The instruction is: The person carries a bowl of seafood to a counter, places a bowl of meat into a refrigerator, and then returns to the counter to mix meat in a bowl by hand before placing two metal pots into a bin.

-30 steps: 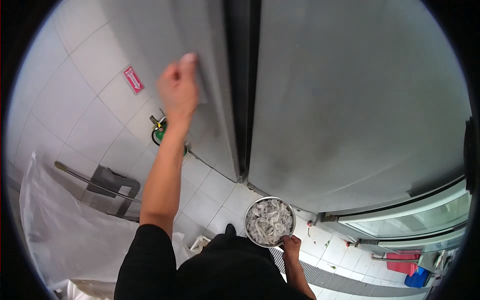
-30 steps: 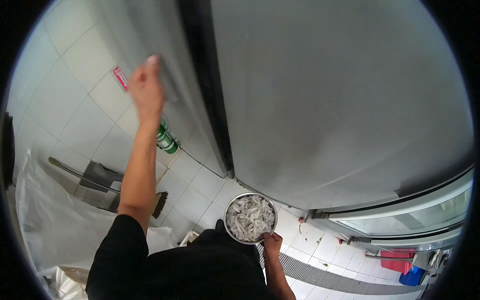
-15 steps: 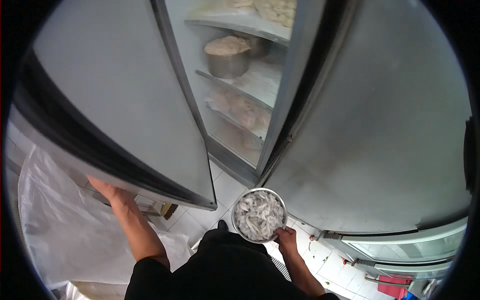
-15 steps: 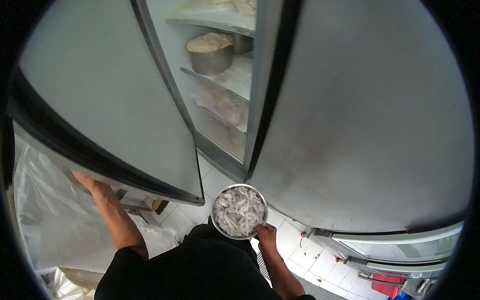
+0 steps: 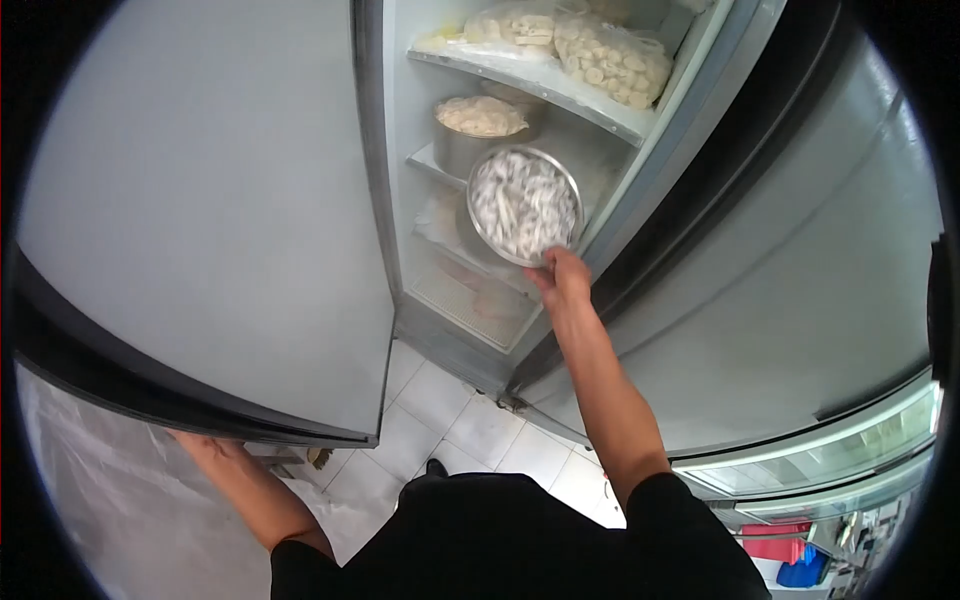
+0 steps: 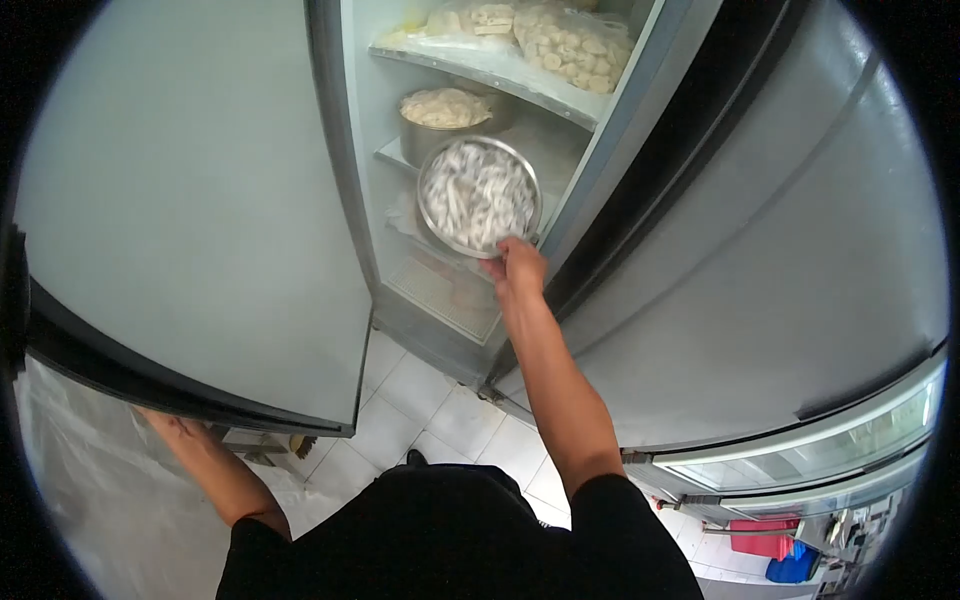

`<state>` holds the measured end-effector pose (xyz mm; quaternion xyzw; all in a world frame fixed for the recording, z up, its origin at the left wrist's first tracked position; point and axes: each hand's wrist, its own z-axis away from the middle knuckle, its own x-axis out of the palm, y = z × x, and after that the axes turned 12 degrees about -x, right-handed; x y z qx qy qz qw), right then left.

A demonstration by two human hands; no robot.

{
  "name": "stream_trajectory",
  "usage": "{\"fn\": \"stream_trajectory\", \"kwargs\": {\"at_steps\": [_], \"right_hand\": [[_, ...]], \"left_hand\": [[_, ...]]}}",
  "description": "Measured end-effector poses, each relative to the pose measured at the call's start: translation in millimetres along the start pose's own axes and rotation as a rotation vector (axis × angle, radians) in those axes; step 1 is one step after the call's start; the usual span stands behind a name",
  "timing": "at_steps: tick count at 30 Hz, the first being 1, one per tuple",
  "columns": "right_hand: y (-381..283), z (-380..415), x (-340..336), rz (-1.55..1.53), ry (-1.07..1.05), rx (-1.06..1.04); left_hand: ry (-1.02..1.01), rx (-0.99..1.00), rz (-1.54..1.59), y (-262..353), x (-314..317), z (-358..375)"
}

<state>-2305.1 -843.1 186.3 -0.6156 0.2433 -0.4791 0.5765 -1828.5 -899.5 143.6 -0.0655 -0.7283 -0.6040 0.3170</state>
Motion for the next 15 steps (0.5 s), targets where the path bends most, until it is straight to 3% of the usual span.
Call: {"fn": "stream_trajectory", "kwargs": {"at_steps": [4,6,12,15], "right_hand": [[-27.8,-26.5,41.6,-0.075,0.057,-0.074],[-44.1,-38.1,70.6,-0.11,0.302,-0.051],[-53.0,-87.7,77.9,-0.138,0.448,-0.076],[-45.5,-90.2,75.9,-0.085,0.343,-0.162]], "left_hand": [[0.012,0.026,-0.037,-2.3,-22.7,19.7],[0.016,0.034,-0.074,-11.5,-23.0,19.1],[0.061,0.131,-0.139,-15.9,-22.9,28.4],[0.088,0.178,-0.178,-18.3,-17.7,36.9]]}}
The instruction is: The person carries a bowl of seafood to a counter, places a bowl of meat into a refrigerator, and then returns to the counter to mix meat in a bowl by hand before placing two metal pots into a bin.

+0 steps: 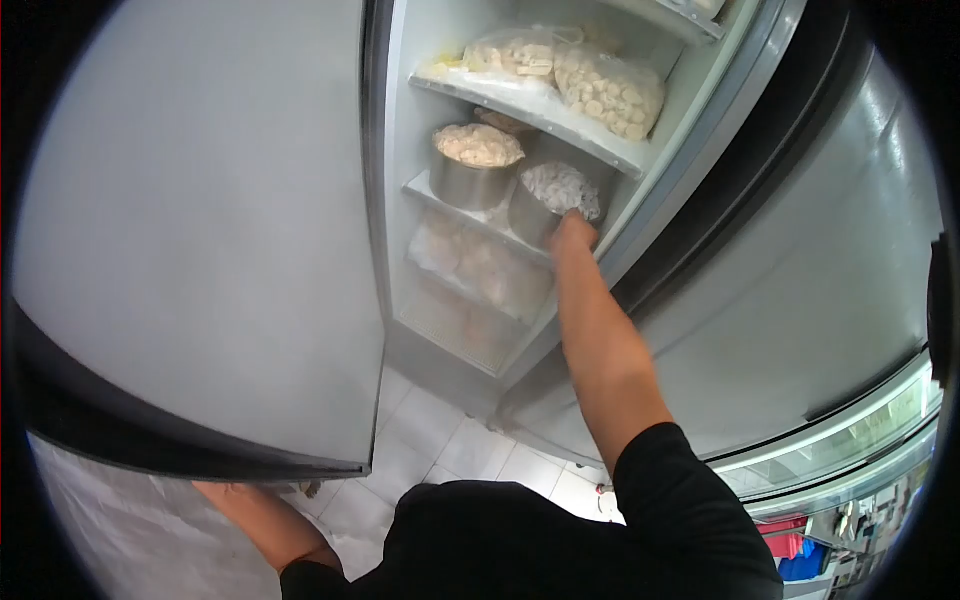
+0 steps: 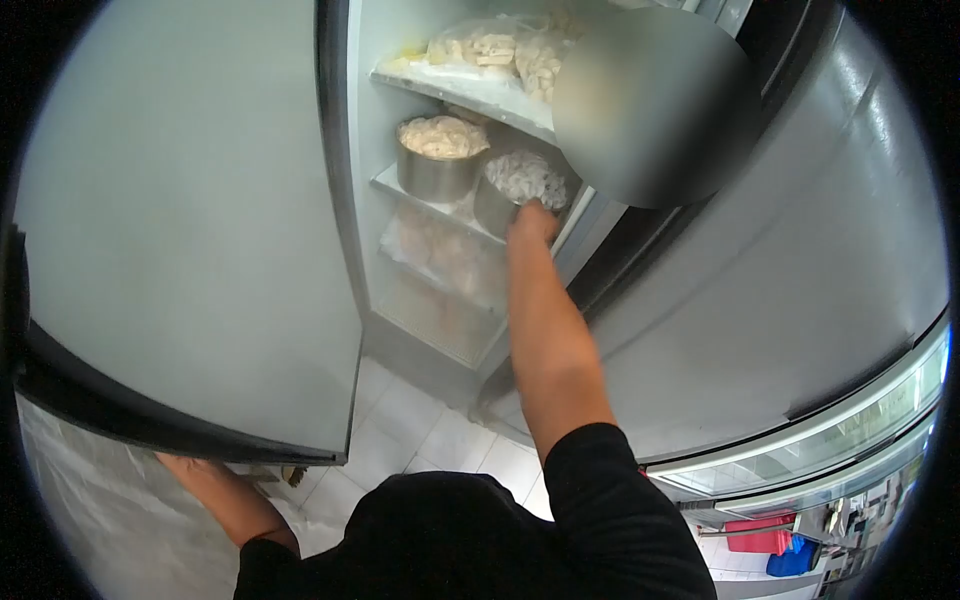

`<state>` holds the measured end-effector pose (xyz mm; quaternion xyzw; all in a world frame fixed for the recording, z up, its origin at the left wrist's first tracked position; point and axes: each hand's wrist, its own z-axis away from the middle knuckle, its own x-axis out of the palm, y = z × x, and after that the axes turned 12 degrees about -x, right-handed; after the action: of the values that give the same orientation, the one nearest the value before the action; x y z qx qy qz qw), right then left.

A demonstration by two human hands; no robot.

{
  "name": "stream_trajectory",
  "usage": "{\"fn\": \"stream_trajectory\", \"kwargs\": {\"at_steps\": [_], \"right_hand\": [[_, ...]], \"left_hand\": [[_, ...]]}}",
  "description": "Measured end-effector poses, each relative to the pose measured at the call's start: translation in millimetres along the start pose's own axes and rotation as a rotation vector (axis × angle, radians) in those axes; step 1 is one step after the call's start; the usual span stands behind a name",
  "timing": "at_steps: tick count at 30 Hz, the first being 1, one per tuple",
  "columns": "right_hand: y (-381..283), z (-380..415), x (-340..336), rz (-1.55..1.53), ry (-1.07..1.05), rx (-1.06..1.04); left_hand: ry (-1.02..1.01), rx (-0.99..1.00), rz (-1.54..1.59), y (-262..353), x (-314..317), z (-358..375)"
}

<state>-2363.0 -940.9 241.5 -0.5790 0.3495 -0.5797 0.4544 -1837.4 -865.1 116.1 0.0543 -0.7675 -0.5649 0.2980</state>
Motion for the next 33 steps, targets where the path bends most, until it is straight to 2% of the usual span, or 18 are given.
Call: {"fn": "stream_trajectory", "kwargs": {"at_steps": [1,2,3,4,6,8,12,14,15,17,19,21,23,25,26,28,29,33], "right_hand": [[39.2,-55.4,-8.1,-0.011,-0.001,-0.009],[75.6,-112.5,-18.9,0.32,-0.096,-0.305],[77.1,-107.5,-12.0,0.654,-0.184,-0.598],[71.9,-106.0,-13.9,0.644,-0.174,-0.602],[57.4,-59.3,-25.2,0.414,-0.112,-0.342],[61.5,7.8,-45.4,0.277,-0.171,-0.637],[120.9,59.8,-140.2,0.469,-0.705,-0.214],[155.9,63.1,-193.1,0.807,-0.895,0.005],[193.9,45.3,-230.6,1.205,-1.277,-0.379],[248.4,27.1,-309.8,1.582,-1.5,-0.687],[189.3,72.7,-363.3,1.253,-1.032,-0.51],[183.7,77.8,-445.1,1.302,-0.78,-0.385],[192.8,82.3,-536.1,1.16,-0.545,0.094],[158.4,125.4,-606.4,1.052,-0.285,0.295],[163.4,147.6,-661.0,1.096,-0.163,0.15],[139.8,205.7,-742.5,1.081,0.121,0.286],[129.0,239.8,-776.3,1.081,0.254,0.387],[104.2,375.2,-900.2,0.813,0.635,0.574]], "left_hand": [[0.004,0.018,-0.006,0.4,4.5,2.5],[0.004,0.038,-0.013,0.9,9.0,4.9],[0.002,0.057,-0.021,1.2,13.9,7.0],[0.001,0.076,-0.032,2.4,17.1,10.0],[-0.001,0.114,-0.064,5.5,20.4,17.6],[-0.009,0.153,-0.109,10.0,21.0,24.8],[-0.059,0.254,-0.177,24.4,35.9,35.0],[-0.106,0.314,-0.193,34.9,52.3,37.5],[-0.133,0.339,-0.2,39.7,59.9,40.9],[-0.176,0.379,-0.204,47.0,76.8,55.1],[-0.225,0.422,-0.197,60.5,98.6,77.2],[-0.766,0.009,0.077,73.8,125.4,98.3],[-1.057,0.01,0.358,44.0,153.6,114.9],[-0.814,0.111,0.008,42.1,183.8,172.6],[-0.949,0.178,-0.11,26.5,185.9,186.6],[-1.017,0.485,-0.204,-10.1,204.6,221.6],[-1.069,0.326,-0.163,-26.9,212.9,240.5],[-0.846,0.837,-0.542,-97.7,255.6,278.2]]}}
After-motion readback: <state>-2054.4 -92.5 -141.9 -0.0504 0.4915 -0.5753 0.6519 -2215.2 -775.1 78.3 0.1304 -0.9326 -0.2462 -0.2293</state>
